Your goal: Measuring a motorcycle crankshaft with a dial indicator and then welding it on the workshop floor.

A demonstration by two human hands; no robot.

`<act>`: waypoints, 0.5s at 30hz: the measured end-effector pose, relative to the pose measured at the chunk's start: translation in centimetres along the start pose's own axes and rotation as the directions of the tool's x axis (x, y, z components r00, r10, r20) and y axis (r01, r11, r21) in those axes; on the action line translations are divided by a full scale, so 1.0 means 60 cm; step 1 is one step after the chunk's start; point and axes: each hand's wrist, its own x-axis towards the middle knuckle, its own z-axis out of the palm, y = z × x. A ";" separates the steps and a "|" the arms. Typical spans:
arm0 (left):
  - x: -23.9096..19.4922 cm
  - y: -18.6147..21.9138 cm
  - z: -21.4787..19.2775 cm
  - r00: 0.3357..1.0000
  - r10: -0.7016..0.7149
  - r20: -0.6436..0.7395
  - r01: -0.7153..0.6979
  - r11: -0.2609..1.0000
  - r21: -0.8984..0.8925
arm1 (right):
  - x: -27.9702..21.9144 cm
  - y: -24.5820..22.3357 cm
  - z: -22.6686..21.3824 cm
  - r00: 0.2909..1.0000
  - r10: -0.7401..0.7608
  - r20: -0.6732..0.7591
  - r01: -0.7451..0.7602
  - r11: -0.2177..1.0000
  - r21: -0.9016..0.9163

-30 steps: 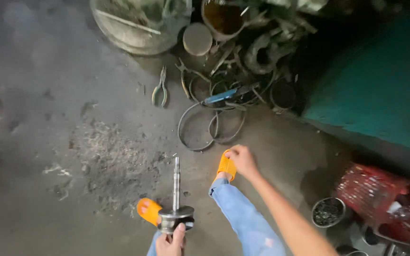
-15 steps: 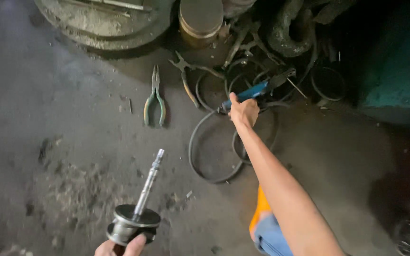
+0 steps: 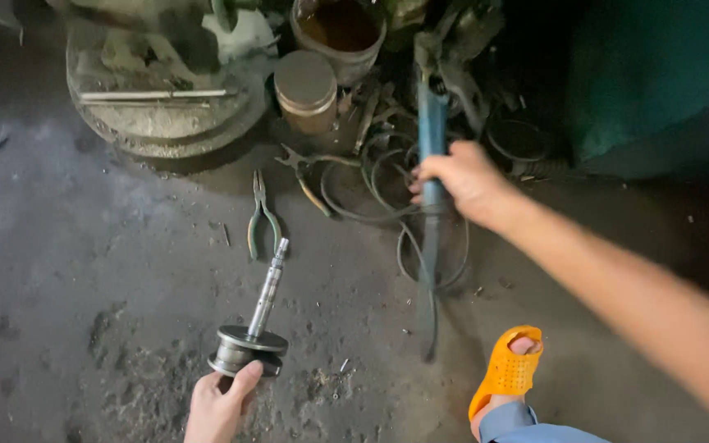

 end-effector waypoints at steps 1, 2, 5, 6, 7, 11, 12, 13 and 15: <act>-0.002 -0.005 -0.001 0.999 0.031 0.022 -0.031 1.000 -0.005 | -0.019 -0.032 -0.023 1.000 -0.004 0.024 0.008 0.986 -0.167; 0.000 -0.011 -0.002 0.997 0.062 0.044 -0.062 0.998 -0.011 | -0.035 -0.063 -0.044 0.999 -0.003 0.048 0.019 0.944 -0.329; 0.005 -0.036 -0.019 0.997 0.020 0.077 -0.013 0.995 -0.098 | -0.080 -0.149 -0.113 0.993 0.079 0.085 -0.021 0.842 -0.539; 0.005 -0.052 -0.022 0.997 0.017 0.076 -0.009 0.995 -0.099 | -0.095 -0.159 -0.124 0.993 0.082 0.087 -0.022 0.841 -0.541; 0.006 -0.065 -0.026 0.996 0.057 0.072 -0.041 0.980 -0.197 | -0.111 -0.171 -0.137 0.998 0.057 -0.012 -0.047 0.668 -0.743; 0.017 -0.091 -0.053 0.999 -0.040 -0.007 0.039 0.984 -0.172 | -0.079 -0.133 -0.295 0.983 -0.129 -0.131 -0.102 0.210 -0.972; 0.021 -0.097 -0.059 0.999 -0.033 -0.008 0.031 0.983 -0.182 | -0.065 -0.125 -0.323 0.982 -0.141 -0.126 -0.096 0.205 -0.974; 0.021 -0.105 -0.066 0.997 -0.041 -0.064 0.031 0.988 -0.150 | -0.046 -0.115 -0.349 0.982 -0.141 -0.125 -0.085 0.260 -0.962; 0.029 -0.133 -0.085 0.991 -0.043 -0.124 0.028 0.992 -0.122 | -0.010 -0.108 -0.389 0.982 -0.146 -0.120 -0.068 0.315 -0.947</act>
